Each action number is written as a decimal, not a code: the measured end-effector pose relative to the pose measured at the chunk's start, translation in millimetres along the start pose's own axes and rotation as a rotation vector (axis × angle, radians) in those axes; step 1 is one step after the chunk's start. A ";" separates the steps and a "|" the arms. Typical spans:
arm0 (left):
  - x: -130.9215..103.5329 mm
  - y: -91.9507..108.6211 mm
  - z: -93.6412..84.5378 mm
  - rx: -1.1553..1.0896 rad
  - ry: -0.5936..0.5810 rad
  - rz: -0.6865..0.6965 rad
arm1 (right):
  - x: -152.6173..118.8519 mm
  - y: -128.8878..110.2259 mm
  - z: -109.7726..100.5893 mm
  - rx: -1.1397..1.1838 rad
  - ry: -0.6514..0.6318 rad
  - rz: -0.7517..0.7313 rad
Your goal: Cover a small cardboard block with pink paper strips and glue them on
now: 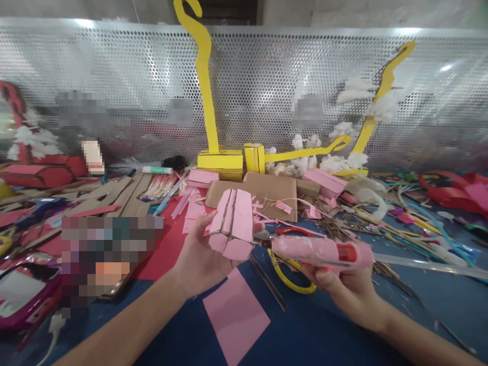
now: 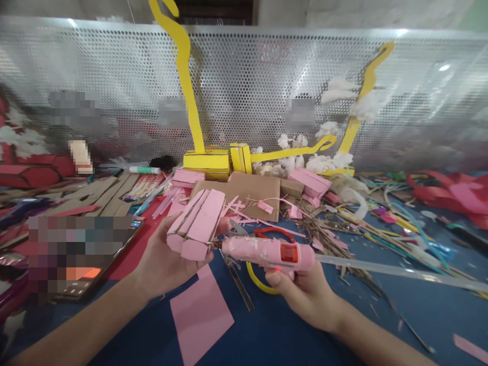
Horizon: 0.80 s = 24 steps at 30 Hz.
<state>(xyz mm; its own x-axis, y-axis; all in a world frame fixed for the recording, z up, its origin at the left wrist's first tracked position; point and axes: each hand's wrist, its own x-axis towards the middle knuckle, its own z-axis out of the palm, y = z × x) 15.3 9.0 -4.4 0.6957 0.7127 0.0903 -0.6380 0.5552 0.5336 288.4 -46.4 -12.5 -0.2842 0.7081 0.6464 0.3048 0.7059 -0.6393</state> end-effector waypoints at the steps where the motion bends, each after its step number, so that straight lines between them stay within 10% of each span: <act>1: 0.2 0.1 -0.3 -0.002 0.007 0.004 | 0.0 -0.1 -0.1 -0.002 -0.008 -0.004; 15: 0.7 0.9 6.1 -0.009 0.005 -0.015 | -1.4 2.3 0.2 0.002 0.020 0.013; 24: 0.0 0.6 1.5 -0.107 0.207 -0.029 | -5.5 6.3 1.8 0.083 -0.005 0.072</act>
<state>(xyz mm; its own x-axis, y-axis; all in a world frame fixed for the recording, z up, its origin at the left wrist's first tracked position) 15.4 8.7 -2.8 0.6387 0.7624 -0.1038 -0.6579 0.6111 0.4403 290.3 -45.8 -20.8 -0.2691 0.7568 0.5957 0.2480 0.6521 -0.7165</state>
